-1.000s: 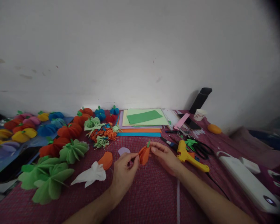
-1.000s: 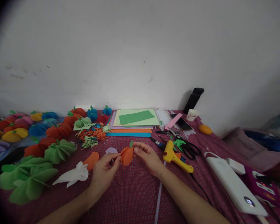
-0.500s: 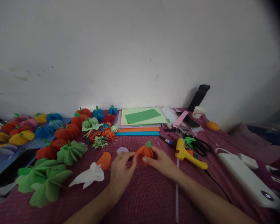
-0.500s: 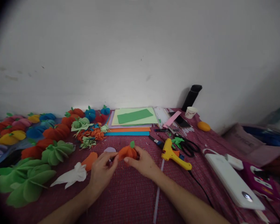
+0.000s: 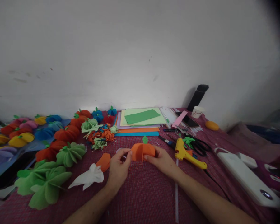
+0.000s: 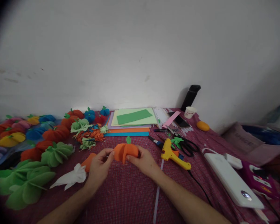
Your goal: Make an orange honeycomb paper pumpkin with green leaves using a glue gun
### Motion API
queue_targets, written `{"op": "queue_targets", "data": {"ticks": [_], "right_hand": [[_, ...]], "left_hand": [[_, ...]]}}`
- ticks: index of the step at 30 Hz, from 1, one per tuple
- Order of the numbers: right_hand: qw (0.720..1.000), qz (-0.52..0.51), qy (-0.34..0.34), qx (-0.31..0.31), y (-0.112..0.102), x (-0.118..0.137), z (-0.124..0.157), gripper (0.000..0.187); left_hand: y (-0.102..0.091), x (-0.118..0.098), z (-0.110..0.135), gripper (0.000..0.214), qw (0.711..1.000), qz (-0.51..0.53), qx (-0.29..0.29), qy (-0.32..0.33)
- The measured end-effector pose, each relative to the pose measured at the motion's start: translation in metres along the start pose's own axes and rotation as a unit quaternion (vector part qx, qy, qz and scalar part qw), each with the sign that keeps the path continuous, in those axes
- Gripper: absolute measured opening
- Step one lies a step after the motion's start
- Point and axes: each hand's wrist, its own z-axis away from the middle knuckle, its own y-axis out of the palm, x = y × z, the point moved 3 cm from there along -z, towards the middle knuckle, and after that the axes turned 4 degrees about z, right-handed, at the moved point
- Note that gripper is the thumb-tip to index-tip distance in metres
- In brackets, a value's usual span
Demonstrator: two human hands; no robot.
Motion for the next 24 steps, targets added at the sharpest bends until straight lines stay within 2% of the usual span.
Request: {"op": "queue_targets", "data": {"ticks": [4, 12, 15, 19, 24], "right_hand": [[0.998, 0.035, 0.021, -0.048, -0.004, -0.005, 0.000, 0.034], [0.994, 0.081, 0.015, -0.066, -0.003, 0.001, 0.002, 0.024], [0.992, 0.104, -0.003, -0.069, -0.002, 0.001, 0.002, 0.023], [0.993, 0.104, -0.019, -0.057, 0.001, 0.003, 0.004, 0.026], [0.997, 0.056, -0.035, -0.036, -0.002, 0.014, 0.006, 0.029]], "left_hand": [[0.005, 0.002, 0.000, 0.021, 0.999, 0.034, 0.026, -0.002], [0.011, 0.000, 0.007, 0.026, 0.994, 0.088, 0.060, -0.015], [0.014, 0.004, 0.007, 0.031, 0.996, 0.076, 0.048, -0.004], [0.013, 0.011, 0.005, 0.023, 0.998, 0.058, 0.028, -0.009], [0.010, 0.012, 0.003, 0.020, 0.998, 0.061, 0.025, -0.004]]}}
